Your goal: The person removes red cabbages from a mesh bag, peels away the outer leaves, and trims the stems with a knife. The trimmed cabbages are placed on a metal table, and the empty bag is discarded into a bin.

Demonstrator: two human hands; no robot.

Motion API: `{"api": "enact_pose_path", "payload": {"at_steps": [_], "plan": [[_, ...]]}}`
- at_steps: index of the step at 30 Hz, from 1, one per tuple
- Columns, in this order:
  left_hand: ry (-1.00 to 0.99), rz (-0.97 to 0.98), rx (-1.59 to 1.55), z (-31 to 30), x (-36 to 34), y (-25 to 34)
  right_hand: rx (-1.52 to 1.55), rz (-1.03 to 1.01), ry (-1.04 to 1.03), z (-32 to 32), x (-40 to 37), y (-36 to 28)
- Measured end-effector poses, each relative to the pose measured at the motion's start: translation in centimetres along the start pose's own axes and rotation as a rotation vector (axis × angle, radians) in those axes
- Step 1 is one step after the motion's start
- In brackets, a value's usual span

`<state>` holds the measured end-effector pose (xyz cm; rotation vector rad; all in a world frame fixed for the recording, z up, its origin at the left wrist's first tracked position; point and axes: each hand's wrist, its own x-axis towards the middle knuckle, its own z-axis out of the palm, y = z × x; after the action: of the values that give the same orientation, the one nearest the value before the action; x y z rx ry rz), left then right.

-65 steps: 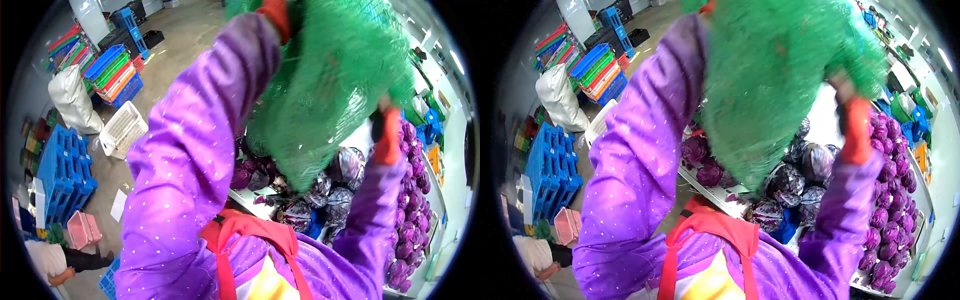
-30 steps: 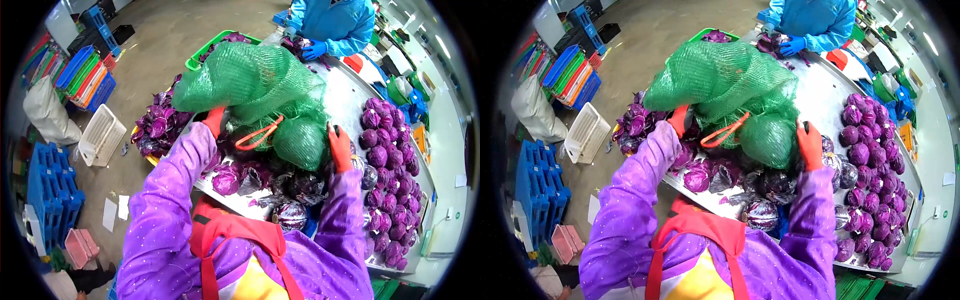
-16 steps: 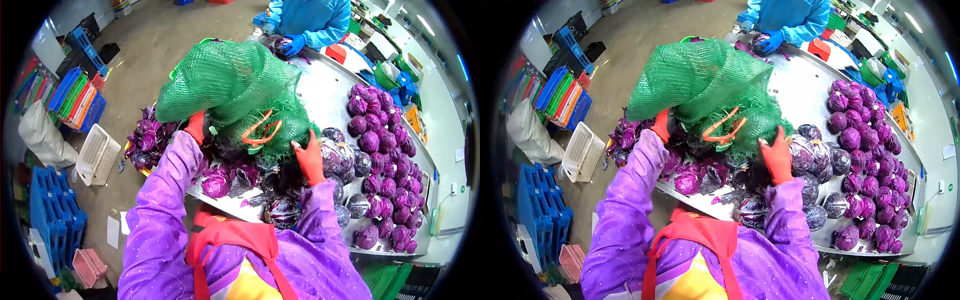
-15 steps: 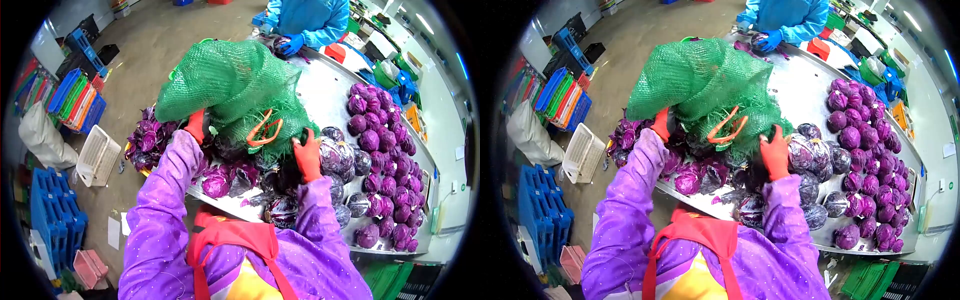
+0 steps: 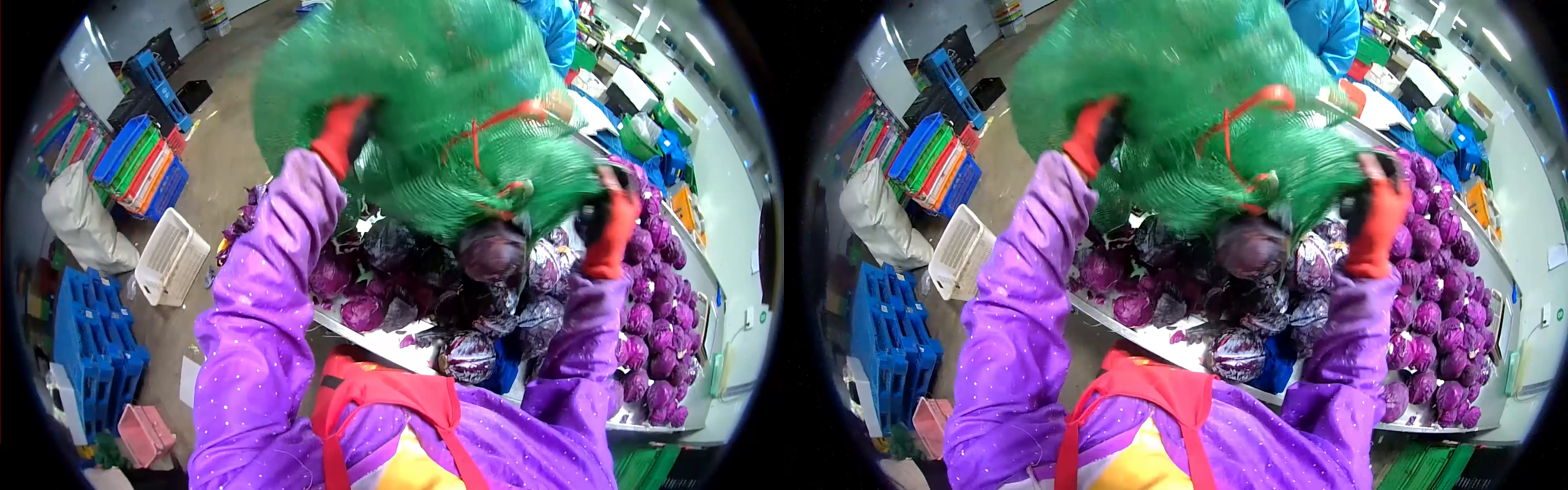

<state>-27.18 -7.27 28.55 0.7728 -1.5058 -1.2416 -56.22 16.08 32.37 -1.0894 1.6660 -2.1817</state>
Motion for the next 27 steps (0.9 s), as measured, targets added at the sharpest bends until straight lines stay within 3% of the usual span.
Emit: {"api": "enact_pose_path", "payload": {"at_steps": [1,2,3,5,7,9,10,11,12,13,15,16,18,20,22,23,25,27], "plan": [[-0.067,-0.133,0.000,0.0,-1.1,-1.8,0.322,-0.014,-0.072,-1.6,1.0,-0.8],[-0.109,-0.112,0.038,0.0,-1.7,-6.4,0.428,-0.064,-0.031,-1.8,1.0,-2.3],[-0.149,-0.089,0.074,0.1,-2.3,-11.0,0.144,-0.247,-0.013,-1.1,1.0,-3.5],[-0.092,-0.188,-0.131,0.9,-2.0,-17.8,0.244,-0.214,-0.100,-1.1,2.4,-5.7],[-0.048,-0.265,-0.270,1.1,-0.9,-17.0,0.522,-0.271,-0.255,-2.6,5.2,-6.9],[-0.031,-0.350,-0.328,0.8,-0.5,-11.7,0.327,-0.429,-0.244,-1.7,4.9,-9.4],[-0.024,-0.204,-0.224,-0.1,0.4,-7.9,0.169,-0.527,-0.251,-1.1,5.1,-9.5],[0.001,0.100,-0.027,-0.8,0.3,-4.0,0.153,-0.401,-0.237,0.2,4.4,-9.2],[0.082,0.592,0.300,-1.7,0.0,-0.7,0.139,-0.273,-0.222,1.5,3.7,-8.9],[0.190,0.908,0.484,-2.9,0.1,2.4,0.127,-0.147,-0.208,2.8,3.0,-8.7],[0.326,1.013,0.594,-7.8,-0.2,7.7,0.094,0.000,-0.324,5.4,0.9,-5.0],[0.389,0.990,0.619,-11.0,-0.7,9.9,0.169,-0.008,-0.480,6.5,-0.9,-2.6],[0.552,0.919,0.677,-19.0,-3.1,12.9,0.183,0.152,-0.545,8.5,-6.5,1.9],[0.747,0.803,0.729,-27.8,-7.7,14.3,0.166,0.241,-0.968,9.3,-10.9,4.0],[0.976,0.673,0.781,-36.5,-15.2,14.5,-0.068,0.156,-1.202,9.9,-14.1,6.0],[1.081,0.609,0.814,-40.0,-19.5,14.5,-0.178,0.090,-1.227,9.7,-15.2,8.3],[1.329,0.457,0.823,-47.0,-29.7,13.9,-0.095,0.228,-1.363,10.0,-16.3,9.7],[1.568,0.315,0.763,-51.4,-40.3,12.5,-0.173,0.296,-1.343,9.7,-16.6,9.8]]}}
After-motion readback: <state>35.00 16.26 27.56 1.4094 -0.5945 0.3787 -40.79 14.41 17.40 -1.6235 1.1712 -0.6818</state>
